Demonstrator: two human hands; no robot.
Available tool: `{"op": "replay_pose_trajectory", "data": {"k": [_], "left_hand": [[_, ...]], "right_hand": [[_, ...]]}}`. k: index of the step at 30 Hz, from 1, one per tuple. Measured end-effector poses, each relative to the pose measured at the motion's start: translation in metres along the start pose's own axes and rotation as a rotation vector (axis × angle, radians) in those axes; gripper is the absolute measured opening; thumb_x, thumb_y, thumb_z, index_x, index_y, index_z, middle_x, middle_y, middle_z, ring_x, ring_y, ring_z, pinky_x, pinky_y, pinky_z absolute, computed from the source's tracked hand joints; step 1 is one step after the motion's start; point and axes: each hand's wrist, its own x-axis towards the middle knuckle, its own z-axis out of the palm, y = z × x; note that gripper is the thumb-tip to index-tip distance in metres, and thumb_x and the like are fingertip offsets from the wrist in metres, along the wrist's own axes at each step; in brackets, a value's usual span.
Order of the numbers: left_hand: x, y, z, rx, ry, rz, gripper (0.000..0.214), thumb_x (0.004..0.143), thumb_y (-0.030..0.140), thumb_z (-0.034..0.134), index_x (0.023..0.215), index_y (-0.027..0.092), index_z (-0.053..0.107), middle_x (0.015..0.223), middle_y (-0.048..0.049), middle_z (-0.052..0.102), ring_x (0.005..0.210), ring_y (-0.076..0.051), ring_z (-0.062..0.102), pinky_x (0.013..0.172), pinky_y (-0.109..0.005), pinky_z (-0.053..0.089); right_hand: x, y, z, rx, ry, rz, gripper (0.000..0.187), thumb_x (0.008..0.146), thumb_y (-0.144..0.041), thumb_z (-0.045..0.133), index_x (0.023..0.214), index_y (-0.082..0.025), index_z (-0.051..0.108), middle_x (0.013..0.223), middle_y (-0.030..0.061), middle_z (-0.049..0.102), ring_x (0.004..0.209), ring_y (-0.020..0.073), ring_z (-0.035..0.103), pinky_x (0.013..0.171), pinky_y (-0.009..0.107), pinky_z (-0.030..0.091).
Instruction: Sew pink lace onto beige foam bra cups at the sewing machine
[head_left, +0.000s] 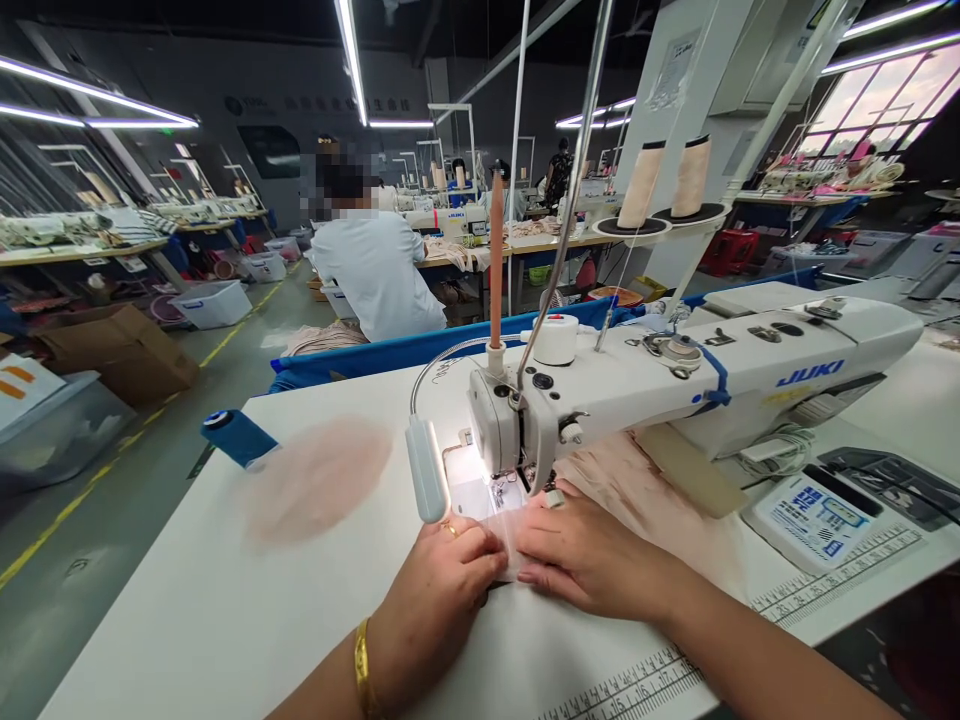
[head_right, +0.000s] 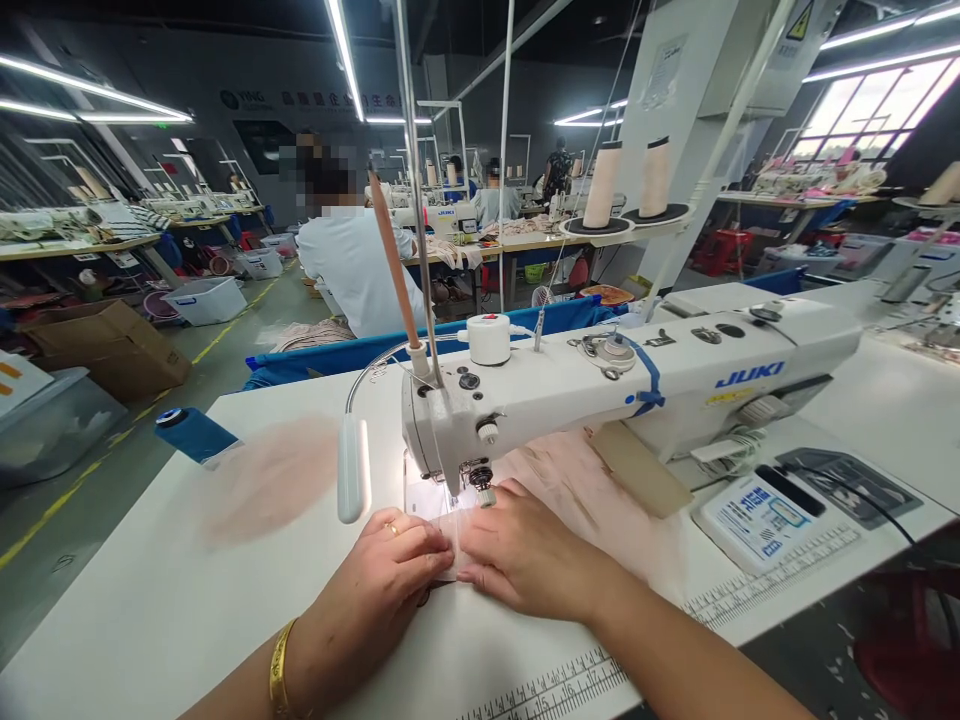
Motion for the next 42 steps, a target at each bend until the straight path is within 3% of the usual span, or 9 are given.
{"op": "replay_pose_trajectory", "data": {"k": [9,13,17,23,27,33,38,42], "left_hand": [[0.007,-0.009,0.001,0.065,0.030,-0.011,0.028,0.092,0.000,0.046,0.089,0.019,0.066,0.092,-0.0019,0.071,0.077,-0.018,0.058,0.075,-0.036,0.041],[0.011,-0.013,0.001,0.061,0.068,0.028,0.028,0.095,0.002,0.047,0.098,0.019,0.069,0.099,-0.0055,0.072,0.086,-0.021,0.062,0.073,-0.033,0.045],[0.010,-0.013,0.002,0.023,0.063,0.075,0.029,0.093,-0.001,0.048,0.102,0.018,0.068,0.102,-0.0066,0.073,0.095,-0.023,0.065,0.076,-0.034,0.048],[0.007,-0.016,0.002,0.007,0.046,0.085,0.027,0.092,-0.003,0.049,0.096,0.017,0.067,0.094,-0.0044,0.073,0.085,-0.021,0.067,0.085,-0.039,0.050],[0.008,-0.016,-0.001,0.008,0.049,0.099,0.028,0.091,-0.004,0.046,0.094,0.017,0.065,0.096,-0.0051,0.074,0.084,-0.020,0.067,0.084,-0.037,0.051],[0.014,-0.011,-0.007,0.012,0.093,0.152,0.034,0.092,-0.003,0.045,0.106,0.019,0.066,0.097,-0.0059,0.075,0.094,-0.021,0.069,0.089,-0.037,0.052],[0.011,-0.014,-0.003,0.012,0.033,0.125,0.032,0.085,-0.006,0.044,0.090,0.019,0.063,0.089,-0.0040,0.071,0.078,-0.019,0.063,0.081,-0.036,0.050],[0.008,-0.017,0.000,0.018,0.029,0.107,0.030,0.086,-0.005,0.049,0.094,0.019,0.065,0.089,-0.0039,0.070,0.078,-0.020,0.060,0.080,-0.037,0.049]], "right_hand": [[0.003,0.001,0.003,-0.096,0.056,0.060,0.023,0.102,-0.030,0.061,0.081,-0.020,0.060,0.086,0.0032,0.066,0.085,0.0223,0.050,0.077,0.035,0.032],[0.004,0.002,0.005,-0.099,0.094,0.064,0.020,0.102,-0.027,0.060,0.084,-0.021,0.061,0.088,0.0027,0.067,0.087,0.0228,0.050,0.076,0.035,0.032],[0.005,0.002,0.007,-0.102,0.090,0.057,0.020,0.103,-0.023,0.057,0.083,-0.020,0.060,0.093,0.0028,0.068,0.083,0.0212,0.049,0.075,0.036,0.033],[0.005,0.001,0.010,-0.102,0.096,0.056,0.022,0.102,-0.021,0.056,0.080,-0.020,0.058,0.100,0.0025,0.070,0.085,0.0219,0.050,0.076,0.038,0.034],[0.005,0.000,0.012,-0.093,0.091,0.063,0.024,0.103,-0.020,0.053,0.079,-0.020,0.058,0.096,0.0027,0.069,0.082,0.0211,0.050,0.075,0.038,0.035],[0.006,-0.001,0.013,-0.083,0.094,0.049,0.021,0.104,-0.019,0.050,0.086,-0.020,0.060,0.096,0.0038,0.069,0.080,0.0204,0.052,0.075,0.037,0.036],[0.005,-0.001,0.011,-0.126,0.074,0.054,0.021,0.103,-0.018,0.051,0.083,-0.020,0.058,0.090,0.0028,0.068,0.081,0.0216,0.050,0.077,0.038,0.034],[0.005,-0.001,0.012,-0.165,0.098,0.044,0.023,0.102,-0.017,0.050,0.080,-0.020,0.057,0.089,0.0030,0.068,0.082,0.0221,0.048,0.076,0.037,0.032]]}}
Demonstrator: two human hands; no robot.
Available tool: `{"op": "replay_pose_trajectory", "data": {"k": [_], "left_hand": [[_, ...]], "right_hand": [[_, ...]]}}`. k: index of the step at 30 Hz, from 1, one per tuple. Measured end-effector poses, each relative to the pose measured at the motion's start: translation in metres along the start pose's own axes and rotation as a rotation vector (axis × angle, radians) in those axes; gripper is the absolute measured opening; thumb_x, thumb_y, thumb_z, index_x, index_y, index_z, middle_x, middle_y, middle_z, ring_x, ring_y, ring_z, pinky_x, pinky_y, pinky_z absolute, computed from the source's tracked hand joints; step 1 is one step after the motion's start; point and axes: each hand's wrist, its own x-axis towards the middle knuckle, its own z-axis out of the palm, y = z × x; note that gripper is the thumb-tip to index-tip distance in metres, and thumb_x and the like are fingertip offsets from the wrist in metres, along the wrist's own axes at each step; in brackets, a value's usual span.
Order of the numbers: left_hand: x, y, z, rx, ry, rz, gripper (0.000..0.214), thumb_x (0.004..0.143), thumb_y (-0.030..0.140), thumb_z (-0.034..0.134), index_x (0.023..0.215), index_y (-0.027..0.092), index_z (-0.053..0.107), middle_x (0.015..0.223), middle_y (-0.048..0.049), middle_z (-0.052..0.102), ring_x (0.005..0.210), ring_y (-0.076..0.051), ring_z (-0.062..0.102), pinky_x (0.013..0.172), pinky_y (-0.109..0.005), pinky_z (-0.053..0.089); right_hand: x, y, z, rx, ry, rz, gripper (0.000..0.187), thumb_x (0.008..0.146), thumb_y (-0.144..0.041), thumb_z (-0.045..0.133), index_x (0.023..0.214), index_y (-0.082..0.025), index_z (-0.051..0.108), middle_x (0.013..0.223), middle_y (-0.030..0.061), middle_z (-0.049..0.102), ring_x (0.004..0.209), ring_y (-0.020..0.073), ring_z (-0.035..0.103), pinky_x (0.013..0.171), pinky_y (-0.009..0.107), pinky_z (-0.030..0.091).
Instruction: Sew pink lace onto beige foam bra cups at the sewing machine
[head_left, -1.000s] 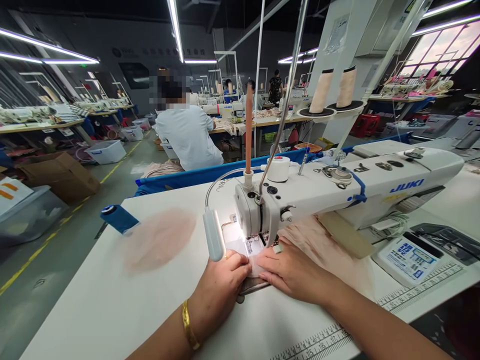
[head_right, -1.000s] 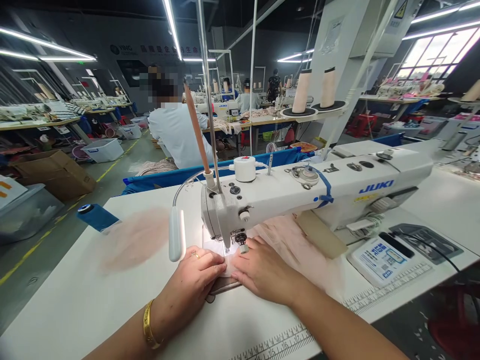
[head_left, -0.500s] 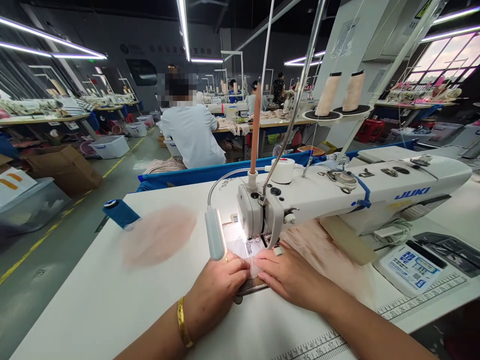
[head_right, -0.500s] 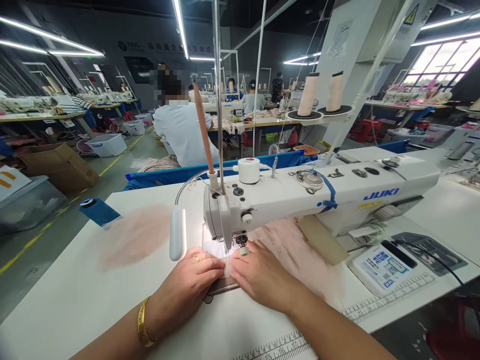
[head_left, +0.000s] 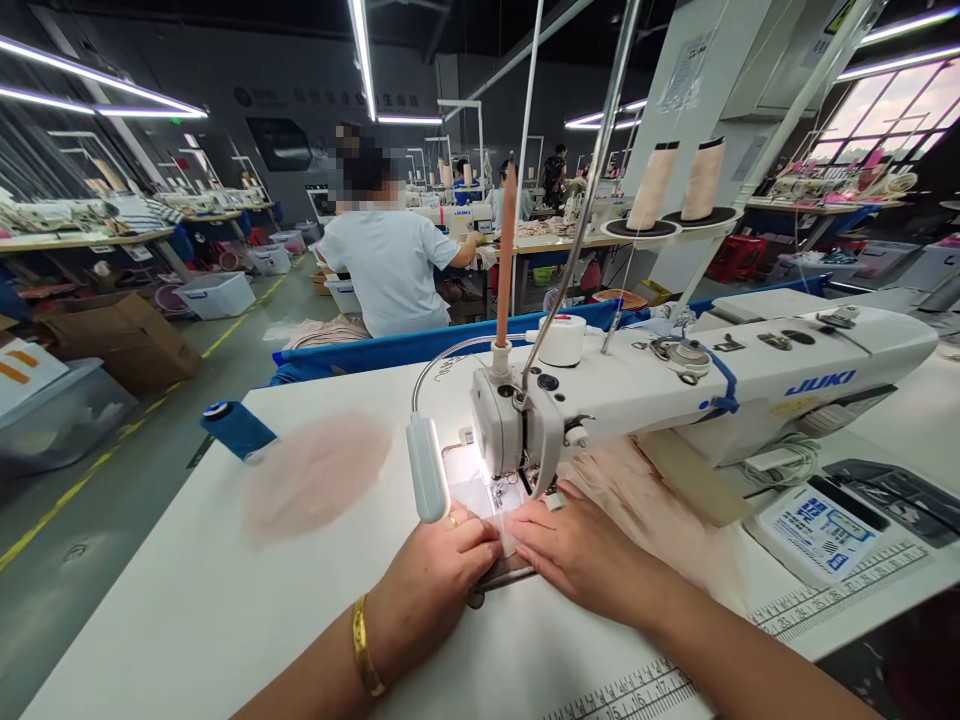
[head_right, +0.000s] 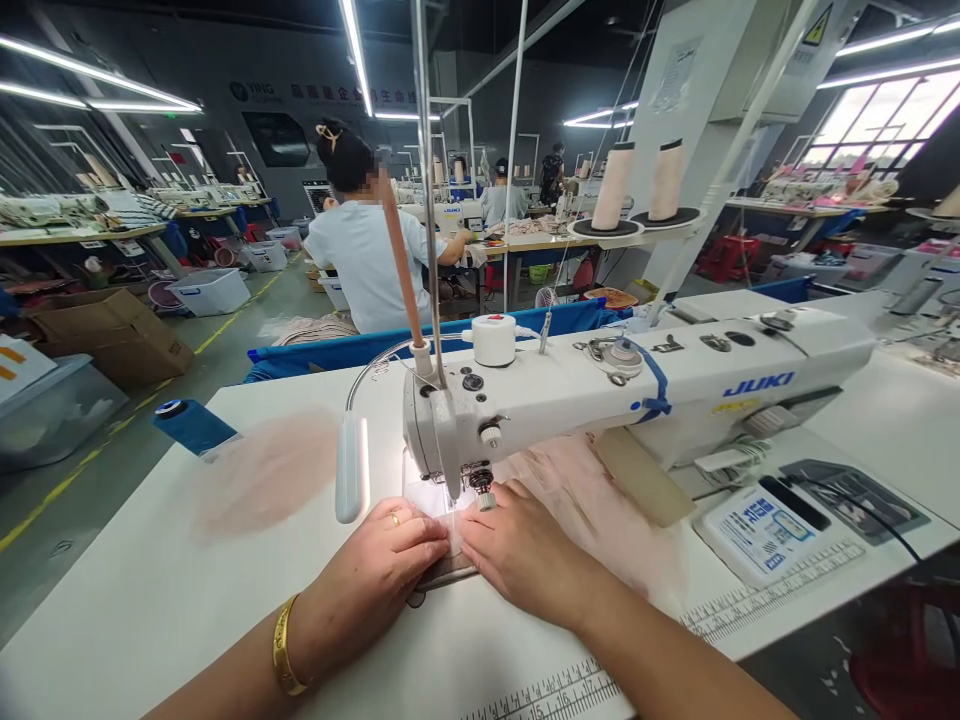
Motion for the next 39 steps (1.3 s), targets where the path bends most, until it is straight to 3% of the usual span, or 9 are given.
{"op": "replay_pose_trajectory", "data": {"k": [6,12,23,31,39], "left_hand": [[-0.001,0.001,0.002,-0.009,0.020,0.021,0.030,0.090,-0.004,0.047,0.099,0.018,0.066,0.090,-0.0041,0.072,0.080,-0.019,0.063,0.082,-0.037,0.049],[0.001,-0.001,0.003,-0.002,0.037,0.025,0.028,0.093,-0.004,0.046,0.097,0.017,0.065,0.093,-0.0038,0.072,0.081,-0.018,0.064,0.084,-0.036,0.049],[0.006,-0.011,0.001,0.063,0.013,-0.013,0.027,0.102,0.005,0.044,0.101,0.017,0.068,0.099,-0.0042,0.073,0.086,-0.018,0.066,0.084,-0.037,0.053],[0.005,-0.016,0.003,0.086,0.026,-0.048,0.027,0.104,0.010,0.043,0.106,0.017,0.069,0.102,-0.0048,0.073,0.092,-0.021,0.066,0.090,-0.041,0.053],[0.004,-0.014,0.004,0.069,0.043,-0.009,0.028,0.102,0.005,0.041,0.095,0.017,0.066,0.096,-0.0034,0.073,0.083,-0.019,0.063,0.084,-0.038,0.053]], "right_hand": [[0.000,0.000,0.002,-0.015,-0.006,0.014,0.024,0.100,-0.015,0.051,0.077,-0.020,0.053,0.085,0.0024,0.066,0.080,0.0214,0.045,0.074,0.036,0.031],[0.000,0.002,0.006,-0.021,0.010,0.016,0.018,0.099,-0.013,0.053,0.084,-0.020,0.060,0.090,0.0024,0.068,0.082,0.0223,0.047,0.076,0.037,0.032],[0.005,0.007,0.013,-0.072,0.167,0.055,0.012,0.094,-0.012,0.057,0.091,-0.020,0.065,0.097,0.0072,0.068,0.083,0.0228,0.052,0.075,0.034,0.038],[0.008,0.009,0.019,-0.028,0.197,0.124,0.019,0.093,-0.014,0.056,0.104,-0.020,0.071,0.102,0.0115,0.069,0.089,0.0256,0.057,0.077,0.035,0.046],[0.004,0.010,0.013,-0.070,0.188,0.080,0.024,0.095,-0.013,0.054,0.108,-0.022,0.072,0.107,0.0116,0.070,0.092,0.0253,0.059,0.079,0.035,0.049]]}}
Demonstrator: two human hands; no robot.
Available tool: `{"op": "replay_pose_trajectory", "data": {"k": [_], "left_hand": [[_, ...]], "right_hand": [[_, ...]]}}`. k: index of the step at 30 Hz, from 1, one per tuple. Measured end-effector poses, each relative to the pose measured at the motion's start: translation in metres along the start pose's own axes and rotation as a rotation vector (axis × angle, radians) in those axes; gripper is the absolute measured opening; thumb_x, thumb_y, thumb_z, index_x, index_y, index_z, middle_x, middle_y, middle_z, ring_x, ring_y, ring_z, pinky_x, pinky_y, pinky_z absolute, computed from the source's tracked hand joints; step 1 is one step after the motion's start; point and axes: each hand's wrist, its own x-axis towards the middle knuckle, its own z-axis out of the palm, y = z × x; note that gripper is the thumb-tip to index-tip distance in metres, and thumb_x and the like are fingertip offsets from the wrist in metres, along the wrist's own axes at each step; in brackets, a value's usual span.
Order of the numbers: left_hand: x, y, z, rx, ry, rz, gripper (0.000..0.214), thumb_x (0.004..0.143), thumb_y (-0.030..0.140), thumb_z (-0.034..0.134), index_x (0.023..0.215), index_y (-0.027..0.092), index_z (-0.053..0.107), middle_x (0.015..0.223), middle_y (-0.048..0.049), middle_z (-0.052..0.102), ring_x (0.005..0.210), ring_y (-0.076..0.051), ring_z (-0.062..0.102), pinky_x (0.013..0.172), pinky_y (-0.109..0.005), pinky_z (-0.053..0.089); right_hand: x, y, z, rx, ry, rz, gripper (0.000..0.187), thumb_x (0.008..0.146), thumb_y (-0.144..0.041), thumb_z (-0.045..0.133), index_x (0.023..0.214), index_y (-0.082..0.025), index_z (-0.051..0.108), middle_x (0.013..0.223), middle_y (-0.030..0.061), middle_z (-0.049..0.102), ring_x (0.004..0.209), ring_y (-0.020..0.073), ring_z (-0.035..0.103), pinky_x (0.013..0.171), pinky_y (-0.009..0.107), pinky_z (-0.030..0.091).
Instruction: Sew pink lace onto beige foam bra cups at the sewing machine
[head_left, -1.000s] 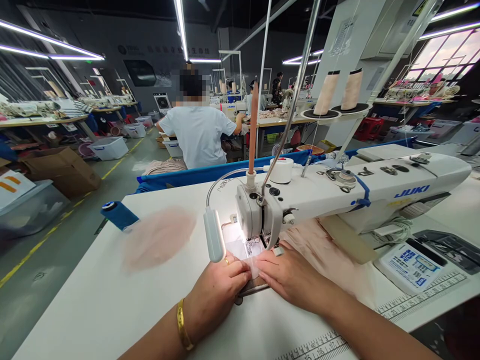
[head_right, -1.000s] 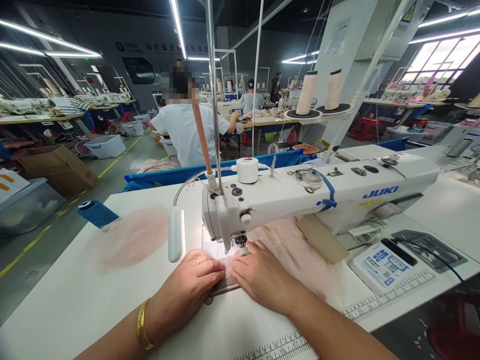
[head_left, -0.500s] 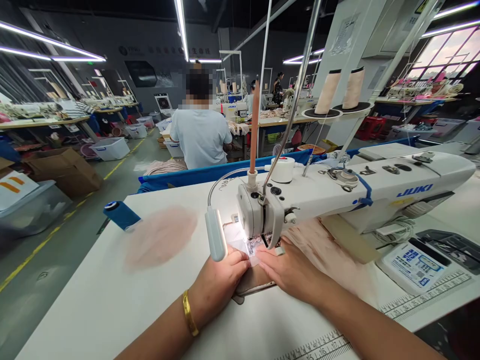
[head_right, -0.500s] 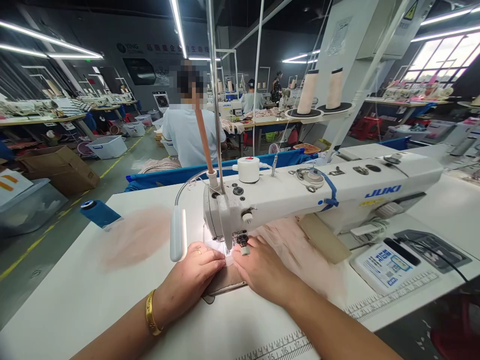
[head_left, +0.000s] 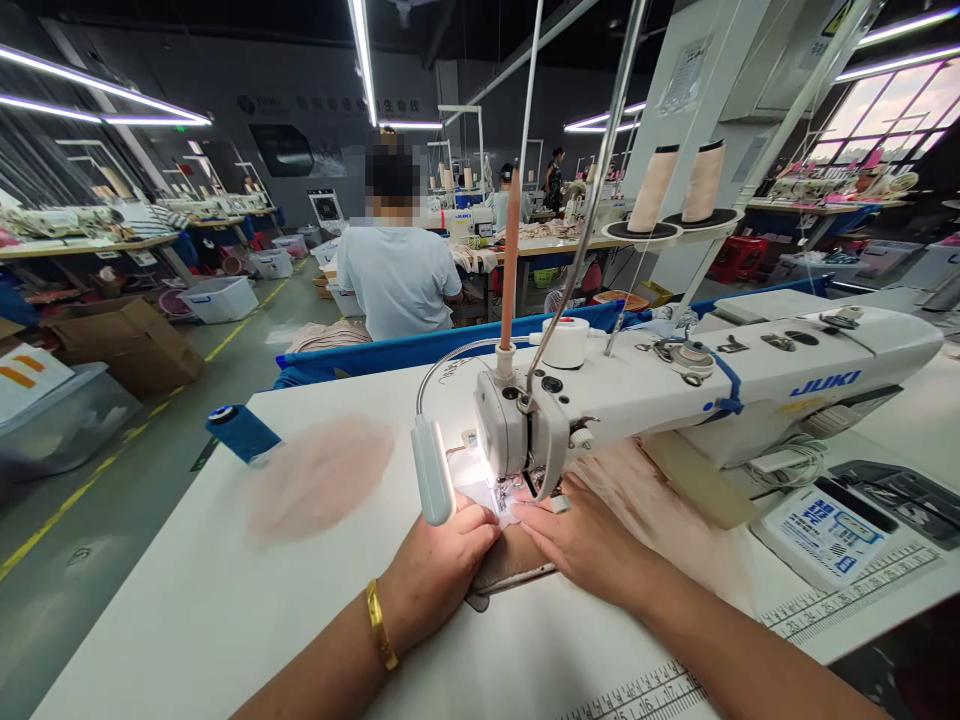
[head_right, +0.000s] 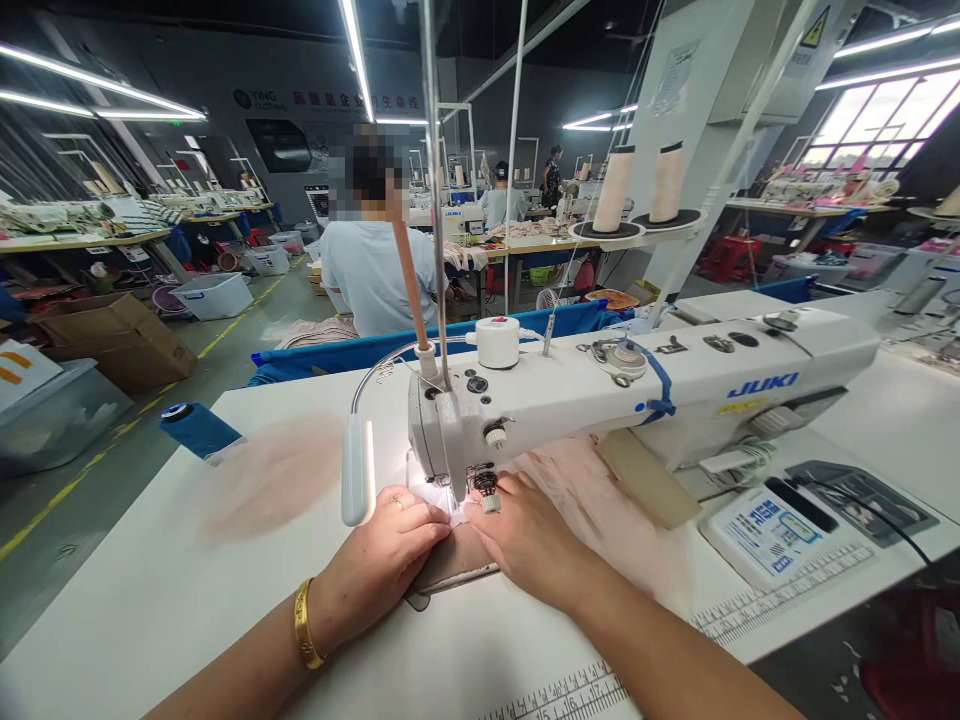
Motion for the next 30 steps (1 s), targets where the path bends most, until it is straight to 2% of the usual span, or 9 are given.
{"op": "replay_pose_trajectory", "data": {"k": [10,14,17,19,21,23,25,28,30], "left_hand": [[0.002,0.002,-0.002,-0.012,-0.004,-0.014,0.031,0.102,0.005,0.039,0.103,0.018,0.066,0.095,-0.0038,0.072,0.083,-0.019,0.063,0.084,-0.038,0.052],[0.003,0.002,-0.006,-0.048,-0.018,-0.120,0.030,0.105,0.013,0.036,0.105,0.020,0.066,0.097,-0.0051,0.071,0.084,-0.019,0.062,0.083,-0.037,0.054],[0.003,-0.001,-0.008,0.052,-0.026,-0.242,0.024,0.106,0.026,0.044,0.118,0.020,0.064,0.118,-0.0103,0.068,0.105,-0.027,0.063,0.094,-0.045,0.054],[0.002,-0.002,-0.010,0.152,-0.039,-0.252,0.026,0.105,0.035,0.051,0.120,0.020,0.065,0.130,-0.0132,0.064,0.123,-0.034,0.057,0.104,-0.054,0.049],[0.001,0.001,-0.013,0.199,-0.065,-0.240,0.027,0.104,0.040,0.053,0.100,0.019,0.069,0.125,-0.0136,0.065,0.125,-0.037,0.055,0.104,-0.056,0.048],[0.001,0.006,-0.018,0.161,-0.101,-0.228,0.040,0.104,0.038,0.050,0.071,0.020,0.062,0.102,-0.0105,0.066,0.107,-0.032,0.061,0.093,-0.049,0.053],[0.002,0.011,-0.022,0.045,-0.129,-0.194,0.047,0.105,0.034,0.045,0.060,0.020,0.054,0.084,-0.0065,0.060,0.084,-0.024,0.061,0.077,-0.038,0.054],[0.004,0.011,-0.026,-0.039,-0.101,-0.172,0.033,0.105,0.029,0.041,0.082,0.022,0.064,0.095,-0.0061,0.064,0.082,-0.021,0.061,0.073,-0.033,0.053],[0.005,0.007,-0.025,0.060,-0.078,-0.208,0.024,0.104,0.030,0.044,0.104,0.021,0.066,0.104,-0.0084,0.066,0.089,-0.024,0.062,0.076,-0.036,0.053]], "right_hand": [[0.001,-0.002,-0.001,0.013,-0.004,0.028,0.031,0.096,-0.012,0.052,0.118,-0.019,0.072,0.106,0.0142,0.071,0.094,0.0276,0.060,0.078,0.036,0.053],[0.002,-0.003,-0.002,0.053,-0.029,0.024,0.027,0.095,-0.012,0.053,0.110,-0.021,0.074,0.108,0.0122,0.071,0.093,0.0260,0.061,0.079,0.036,0.053],[0.004,-0.001,-0.001,0.068,0.001,0.064,0.025,0.098,-0.016,0.054,0.112,-0.021,0.074,0.108,0.0117,0.072,0.100,0.0279,0.062,0.085,0.038,0.053],[0.004,0.003,0.000,0.082,0.035,0.112,0.022,0.099,-0.018,0.055,0.110,-0.020,0.074,0.107,0.0112,0.072,0.103,0.0283,0.062,0.089,0.040,0.053],[0.003,0.007,0.002,0.100,0.059,0.150,0.018,0.099,-0.018,0.056,0.103,-0.019,0.074,0.106,0.0108,0.072,0.102,0.0282,0.062,0.093,0.042,0.052],[0.001,0.010,0.003,0.123,0.075,0.153,0.018,0.099,-0.017,0.055,0.095,-0.019,0.073,0.105,0.0107,0.072,0.103,0.0283,0.061,0.095,0.044,0.050],[-0.001,0.010,0.003,0.159,0.103,0.115,0.021,0.100,-0.017,0.053,0.091,-0.019,0.072,0.104,0.0106,0.072,0.104,0.0283,0.060,0.096,0.045,0.050],[-0.003,0.005,0.001,0.191,0.165,0.024,0.023,0.102,-0.017,0.048,0.097,-0.018,0.071,0.101,0.0112,0.072,0.101,0.0274,0.059,0.089,0.042,0.051],[-0.004,-0.001,-0.002,0.213,0.164,-0.056,0.023,0.102,-0.017,0.048,0.109,-0.018,0.069,0.100,0.0110,0.072,0.098,0.0264,0.060,0.085,0.040,0.051]]}}
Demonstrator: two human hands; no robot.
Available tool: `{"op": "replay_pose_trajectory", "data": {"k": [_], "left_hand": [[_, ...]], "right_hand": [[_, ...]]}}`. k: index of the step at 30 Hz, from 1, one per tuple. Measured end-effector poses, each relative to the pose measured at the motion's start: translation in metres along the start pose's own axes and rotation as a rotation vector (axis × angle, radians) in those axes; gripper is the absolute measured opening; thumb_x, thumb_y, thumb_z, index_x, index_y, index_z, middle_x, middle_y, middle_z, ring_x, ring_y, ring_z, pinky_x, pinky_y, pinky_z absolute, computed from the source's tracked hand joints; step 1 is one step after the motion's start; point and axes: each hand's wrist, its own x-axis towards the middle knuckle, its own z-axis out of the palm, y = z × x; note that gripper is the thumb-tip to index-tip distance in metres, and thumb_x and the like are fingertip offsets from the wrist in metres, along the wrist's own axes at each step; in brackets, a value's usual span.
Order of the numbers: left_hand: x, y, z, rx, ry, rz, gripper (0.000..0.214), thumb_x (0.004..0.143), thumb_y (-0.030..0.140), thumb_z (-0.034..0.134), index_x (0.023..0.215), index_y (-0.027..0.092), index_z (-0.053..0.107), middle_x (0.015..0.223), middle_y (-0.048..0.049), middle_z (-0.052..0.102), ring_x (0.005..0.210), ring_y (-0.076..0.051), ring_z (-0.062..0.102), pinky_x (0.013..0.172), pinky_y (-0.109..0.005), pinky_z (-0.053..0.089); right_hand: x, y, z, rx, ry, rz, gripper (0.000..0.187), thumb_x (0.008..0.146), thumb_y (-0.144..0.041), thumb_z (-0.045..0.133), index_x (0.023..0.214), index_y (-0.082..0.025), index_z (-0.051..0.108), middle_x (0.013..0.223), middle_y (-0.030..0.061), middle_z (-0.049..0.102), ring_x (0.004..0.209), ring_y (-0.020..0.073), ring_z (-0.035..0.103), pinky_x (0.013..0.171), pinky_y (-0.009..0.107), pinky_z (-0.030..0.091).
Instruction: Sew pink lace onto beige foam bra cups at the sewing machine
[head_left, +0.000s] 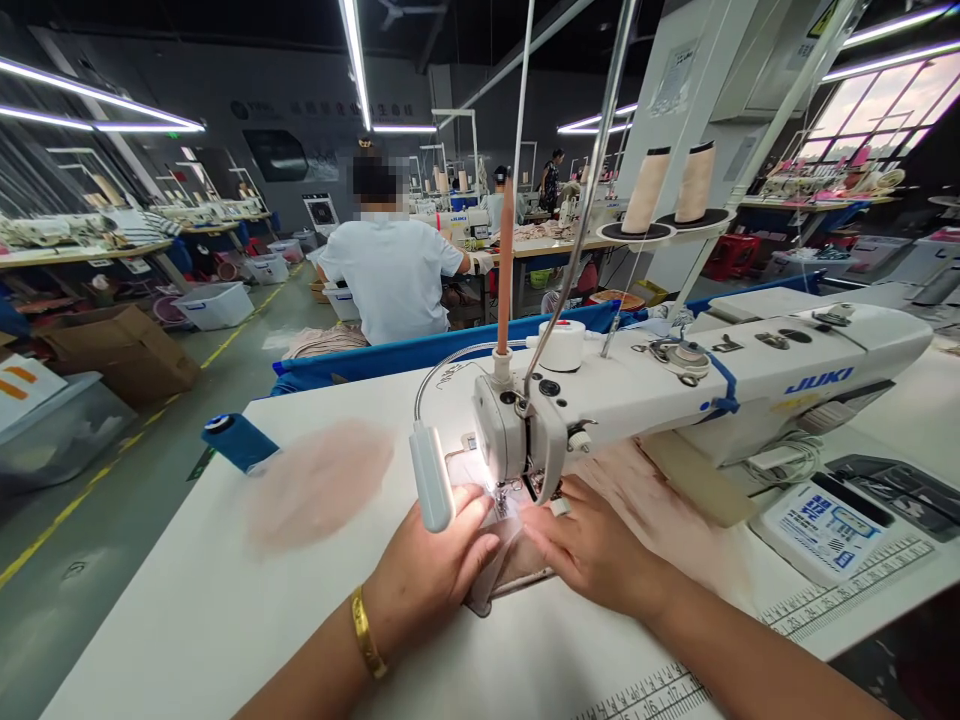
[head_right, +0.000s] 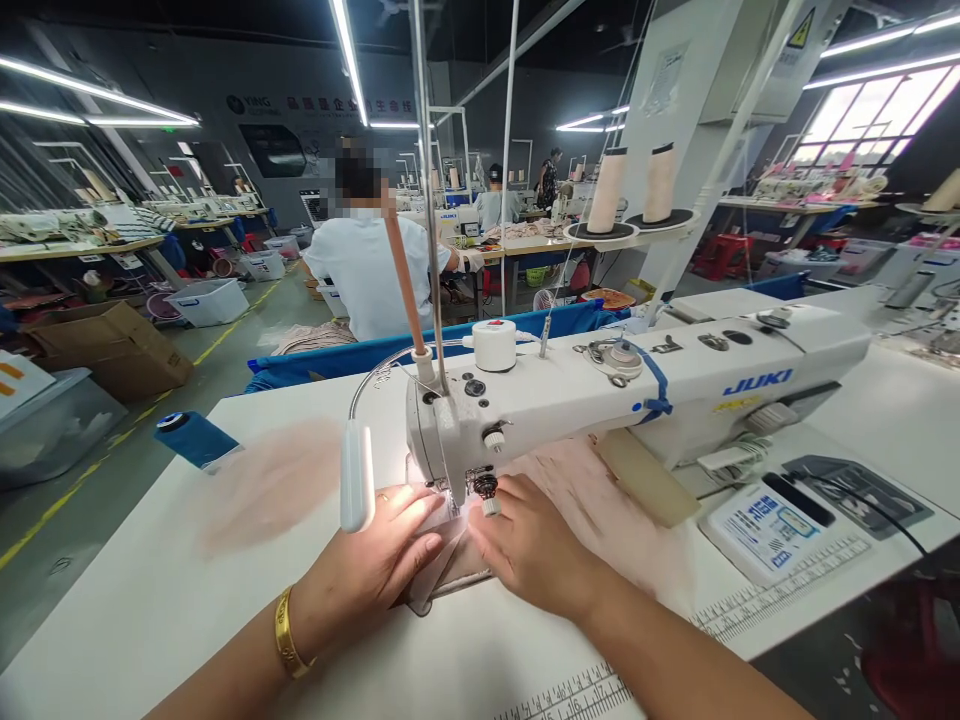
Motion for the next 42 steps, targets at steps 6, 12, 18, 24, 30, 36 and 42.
{"op": "replay_pose_trajectory", "data": {"k": [6,12,18,24,30,36,42], "left_hand": [[-0.003,-0.003,0.003,0.220,0.002,-0.005,0.043,0.103,0.031,0.045,0.062,0.020,0.051,0.075,-0.0063,0.055,0.070,-0.022,0.055,0.061,-0.033,0.045],[-0.002,-0.001,0.000,-0.073,-0.105,-0.017,0.031,0.103,0.029,0.049,0.074,0.020,0.053,0.088,-0.0040,0.062,0.081,-0.020,0.062,0.071,-0.032,0.051],[-0.001,0.005,0.003,-0.138,-0.233,-0.132,0.026,0.103,0.030,0.044,0.083,0.021,0.058,0.091,-0.0039,0.061,0.076,-0.019,0.062,0.065,-0.032,0.049],[0.001,0.011,0.007,-0.270,-0.226,-0.076,0.024,0.103,0.026,0.046,0.090,0.022,0.066,0.088,-0.0029,0.062,0.077,-0.018,0.061,0.068,-0.030,0.050],[0.001,0.004,0.006,-0.202,-0.101,0.016,0.025,0.101,0.018,0.045,0.083,0.020,0.061,0.095,-0.0060,0.063,0.087,-0.021,0.060,0.077,-0.034,0.052],[-0.002,0.009,0.016,-0.116,-0.094,0.025,0.022,0.102,0.019,0.045,0.089,0.021,0.063,0.092,-0.0059,0.062,0.080,-0.020,0.056,0.066,-0.032,0.049],[-0.002,0.014,0.019,-0.109,-0.039,0.087,0.021,0.099,0.013,0.048,0.093,0.020,0.066,0.096,-0.0068,0.068,0.086,-0.023,0.060,0.069,-0.034,0.054]], "right_hand": [[0.006,-0.007,-0.002,0.044,-0.282,-0.048,0.021,0.099,-0.016,0.051,0.112,-0.021,0.066,0.105,0.0079,0.071,0.099,0.0236,0.063,0.081,0.034,0.050],[0.002,0.024,-0.013,-0.384,-0.269,0.383,0.016,0.099,-0.013,0.055,0.089,-0.017,0.067,0.092,0.0099,0.070,0.093,0.0299,0.063,0.079,0.040,0.043],[0.001,0.006,-0.015,-0.209,-0.061,0.152,0.026,0.101,-0.018,0.049,0.080,-0.019,0.063,0.081,0.0074,0.064,0.077,0.0229,0.057,0.070,0.035,0.040],[0.005,-0.011,-0.008,0.028,-0.301,-0.047,0.032,0.096,-0.011,0.050,0.124,-0.021,0.061,0.103,0.0059,0.070,0.089,0.0220,0.057,0.080,0.033,0.042],[0.006,0.001,-0.012,-0.058,-0.392,0.030,0.017,0.086,-0.005,0.058,0.086,-0.022,0.062,0.091,0.0021,0.067,0.087,0.0221,0.050,0.076,0.033,0.036],[0.005,-0.003,-0.014,-0.073,-0.391,0.023,0.019,0.086,-0.005,0.058,0.077,-0.021,0.055,0.082,0.0001,0.065,0.080,0.0206,0.047,0.074,0.033,0.034],[0.003,-0.005,-0.013,-0.090,-0.393,0.022,0.017,0.086,-0.006,0.059,0.080,-0.022,0.059,0.083,0.0012,0.065,0.080,0.0214,0.049,0.073,0.034,0.035]]}}
